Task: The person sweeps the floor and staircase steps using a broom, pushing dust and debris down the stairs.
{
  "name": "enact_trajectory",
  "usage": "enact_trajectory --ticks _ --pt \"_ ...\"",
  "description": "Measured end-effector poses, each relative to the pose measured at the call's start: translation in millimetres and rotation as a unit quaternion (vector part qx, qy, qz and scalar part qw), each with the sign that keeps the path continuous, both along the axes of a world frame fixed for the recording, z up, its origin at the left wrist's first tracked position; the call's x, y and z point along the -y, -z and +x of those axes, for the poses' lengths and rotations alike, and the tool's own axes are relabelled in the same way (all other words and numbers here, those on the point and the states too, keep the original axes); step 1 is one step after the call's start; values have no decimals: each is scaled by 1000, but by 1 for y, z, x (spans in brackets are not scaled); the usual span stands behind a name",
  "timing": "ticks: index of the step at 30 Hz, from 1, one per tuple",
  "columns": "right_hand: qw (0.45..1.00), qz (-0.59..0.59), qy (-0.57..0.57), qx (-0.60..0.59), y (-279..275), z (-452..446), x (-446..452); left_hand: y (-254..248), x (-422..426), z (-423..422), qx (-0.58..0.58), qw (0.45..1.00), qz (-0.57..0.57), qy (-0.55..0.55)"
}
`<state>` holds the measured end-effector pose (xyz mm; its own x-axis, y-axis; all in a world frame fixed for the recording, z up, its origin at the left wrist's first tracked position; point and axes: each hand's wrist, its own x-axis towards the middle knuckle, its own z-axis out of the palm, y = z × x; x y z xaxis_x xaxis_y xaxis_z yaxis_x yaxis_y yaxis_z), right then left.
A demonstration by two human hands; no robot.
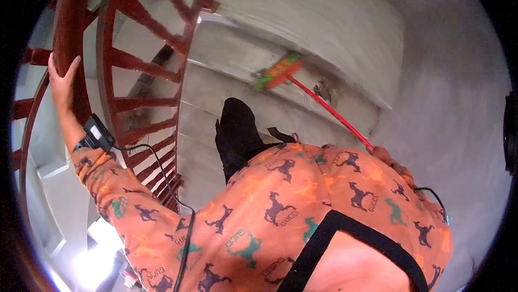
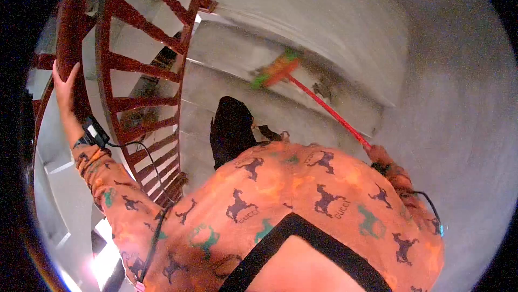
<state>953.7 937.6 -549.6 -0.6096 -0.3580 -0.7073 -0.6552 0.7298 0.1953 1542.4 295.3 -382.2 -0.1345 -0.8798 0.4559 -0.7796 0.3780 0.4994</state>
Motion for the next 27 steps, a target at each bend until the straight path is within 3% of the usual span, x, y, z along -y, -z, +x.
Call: enact_trajectory --ticks 3,5,8,10,12,16,17,19,27 --pt "994 -61 89 3 -13 -5 -112 8 11 -1 2 1000 -13 14" --pt "991 -48 113 -55 -85 48 -70 10 14 -1 1 999 -34 32" --pt "988 -101 110 -40 -90 62 -96 2 1 -20 36 997 -67 -27" --pt "989 -114 95 -6 -82 87 -65 5 9 -13 57 994 -69 -55" --pt "989 -128 74 20 -63 90 -35 0 0 -21 60 993 -60 -84" --pt "990 -110 -72 58 42 105 39 -2 -17 -20 44 992 -39 -114" --pt "986 -68 -141 50 38 117 78 -4 -21 -23 50 990 -48 -120" --pt "964 -120 -212 104 71 114 123 1 -16 -20 51 991 -65 -110" --pt "920 -167 -341 99 162 141 295 -4 -26 -33 45 990 -67 -113"
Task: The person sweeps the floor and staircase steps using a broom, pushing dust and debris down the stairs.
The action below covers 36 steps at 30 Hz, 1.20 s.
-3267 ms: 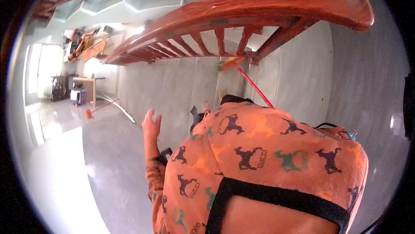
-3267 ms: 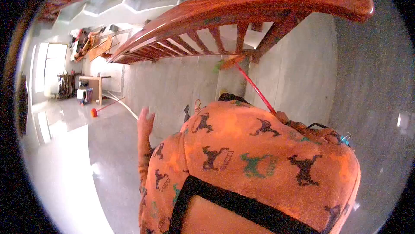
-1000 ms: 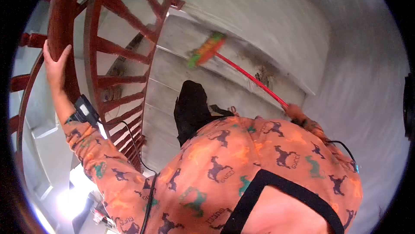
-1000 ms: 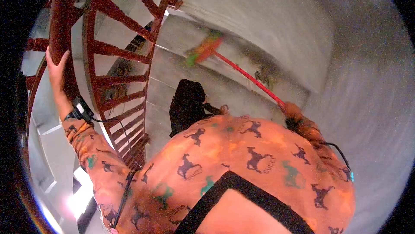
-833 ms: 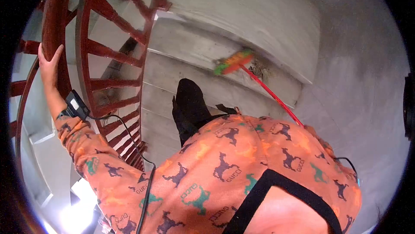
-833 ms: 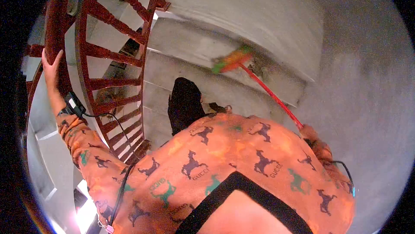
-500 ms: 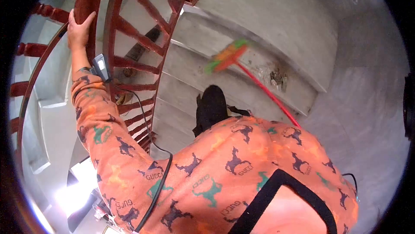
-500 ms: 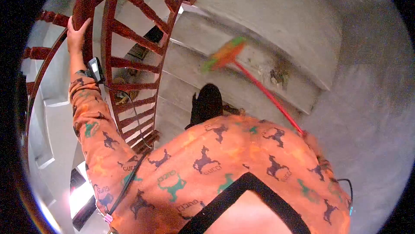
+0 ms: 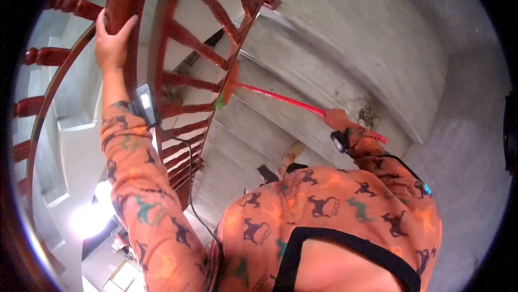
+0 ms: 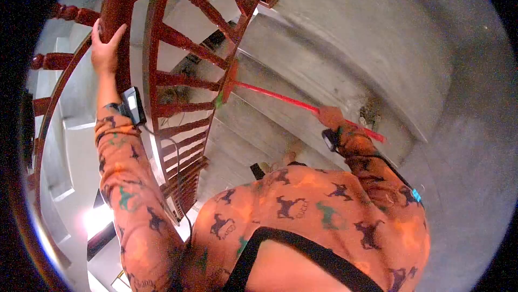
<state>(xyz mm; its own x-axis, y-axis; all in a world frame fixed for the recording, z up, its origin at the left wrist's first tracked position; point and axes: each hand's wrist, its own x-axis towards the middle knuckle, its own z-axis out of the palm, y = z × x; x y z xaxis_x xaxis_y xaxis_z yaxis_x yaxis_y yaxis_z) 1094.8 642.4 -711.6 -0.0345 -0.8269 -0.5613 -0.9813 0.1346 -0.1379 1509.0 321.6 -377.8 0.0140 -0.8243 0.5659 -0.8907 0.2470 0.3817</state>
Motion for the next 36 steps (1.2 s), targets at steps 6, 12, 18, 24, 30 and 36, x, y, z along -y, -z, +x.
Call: enact_trajectory --ticks 6,12,18,24,30,36 --pt "995 55 73 29 9 5 11 10 13 14 61 997 -32 32" --pt "967 221 122 -35 -66 -79 -148 8 12 10 11 1000 -16 10" --pt "975 175 121 -70 -138 -88 -206 6 8 7 34 999 -12 -16" --pt "998 -6 -58 9 -51 -1 -54 7 12 10 31 999 -15 -6" --pt "999 -38 -25 18 -15 57 59 7 8 8 19 999 -29 9" --pt "982 166 68 59 -19 -37 -120 3 2 6 13 1000 -9 19"
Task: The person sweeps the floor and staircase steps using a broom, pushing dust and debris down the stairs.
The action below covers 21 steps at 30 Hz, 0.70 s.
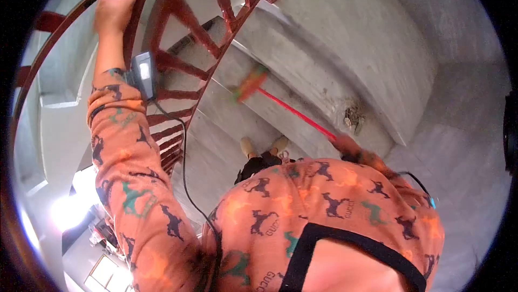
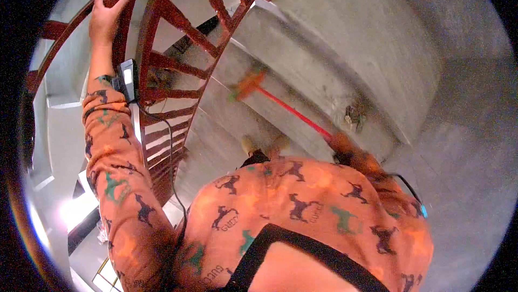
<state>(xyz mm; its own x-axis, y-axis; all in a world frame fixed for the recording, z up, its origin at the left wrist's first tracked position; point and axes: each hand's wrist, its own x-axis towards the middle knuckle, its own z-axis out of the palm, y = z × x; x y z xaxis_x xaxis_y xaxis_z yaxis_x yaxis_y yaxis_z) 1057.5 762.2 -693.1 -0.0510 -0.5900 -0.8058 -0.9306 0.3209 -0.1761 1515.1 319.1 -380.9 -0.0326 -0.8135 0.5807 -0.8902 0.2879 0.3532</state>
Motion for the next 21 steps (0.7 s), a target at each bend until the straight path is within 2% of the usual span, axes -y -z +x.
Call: enact_trajectory --ticks 2,4,7,10,13,14,15,17,18,19,21 --pt "991 74 89 -60 -15 -39 -91 -2 -4 -3 -13 1000 11 23" --pt "984 88 97 -120 -59 -55 -139 -13 -23 -18 -31 999 15 0" --pt "983 53 72 -160 -100 -35 -130 -12 -23 -16 -49 999 -4 -16" --pt "990 -14 2 -141 -89 12 -60 -17 -33 -23 -52 999 -8 -2" --pt "990 -102 -88 -31 -55 61 28 7 14 11 10 999 -31 38" --pt "989 -120 -85 -31 -17 59 31 6 11 9 27 1000 4 -12" --pt "991 -82 15 -107 46 58 29 12 17 14 24 999 -27 13" --pt "991 -60 24 -119 43 56 26 8 11 7 -8 1000 -9 3" --pt "992 -79 -71 -62 15 42 6 7 8 5 -2 1000 -2 -10" --pt "999 -45 5 -20 16 19 -20 7 5 2 2 1000 8 -23" --pt "995 37 79 -49 -38 -3 -66 5 1 -1 5 1000 -11 -17"
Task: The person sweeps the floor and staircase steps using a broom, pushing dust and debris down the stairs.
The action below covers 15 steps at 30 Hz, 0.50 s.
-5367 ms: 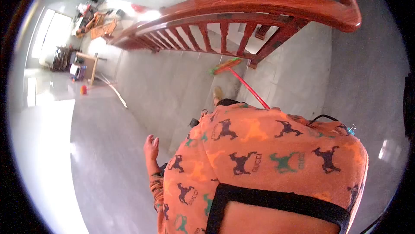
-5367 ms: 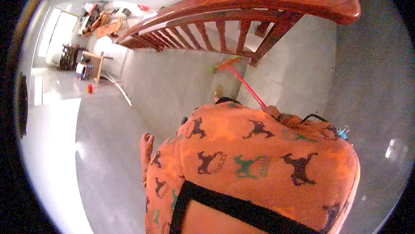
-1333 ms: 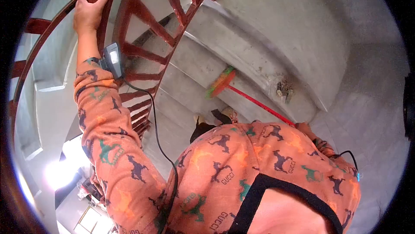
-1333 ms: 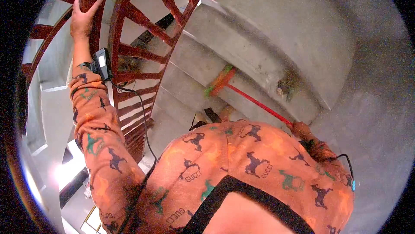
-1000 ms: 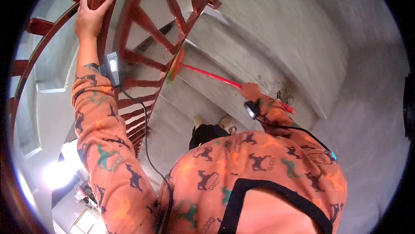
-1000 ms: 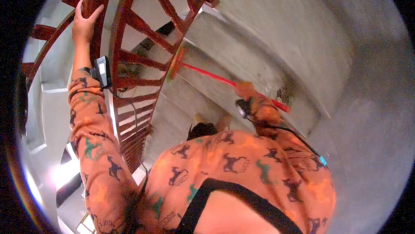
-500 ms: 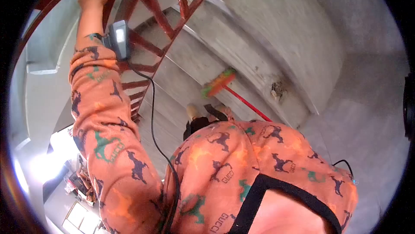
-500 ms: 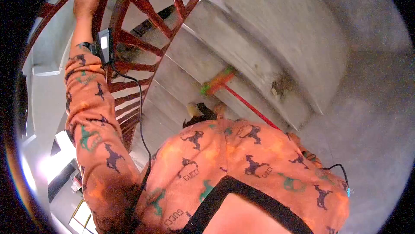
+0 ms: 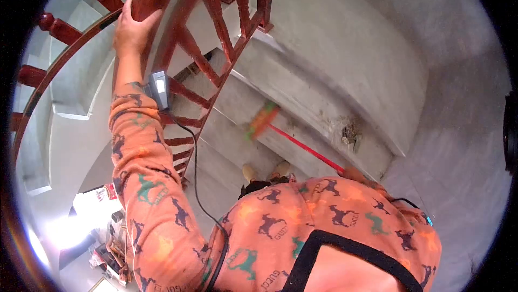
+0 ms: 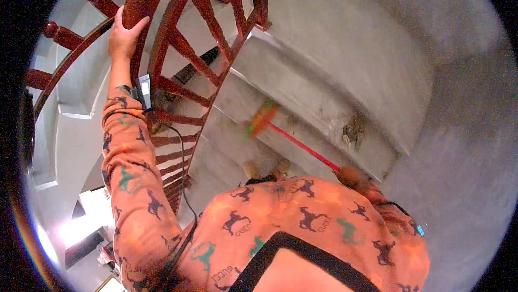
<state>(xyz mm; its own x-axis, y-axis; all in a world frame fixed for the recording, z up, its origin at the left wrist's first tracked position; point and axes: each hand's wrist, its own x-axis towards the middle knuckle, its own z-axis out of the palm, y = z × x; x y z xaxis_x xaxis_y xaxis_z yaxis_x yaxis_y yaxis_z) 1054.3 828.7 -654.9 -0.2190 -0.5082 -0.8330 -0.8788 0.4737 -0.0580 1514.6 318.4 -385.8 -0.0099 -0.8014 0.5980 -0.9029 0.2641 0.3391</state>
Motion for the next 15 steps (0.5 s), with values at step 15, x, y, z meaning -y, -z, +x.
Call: enact_trajectory --ticks 15 --pt "987 -147 -28 -59 -70 70 8 -7 -8 -6 -8 999 31 -29"
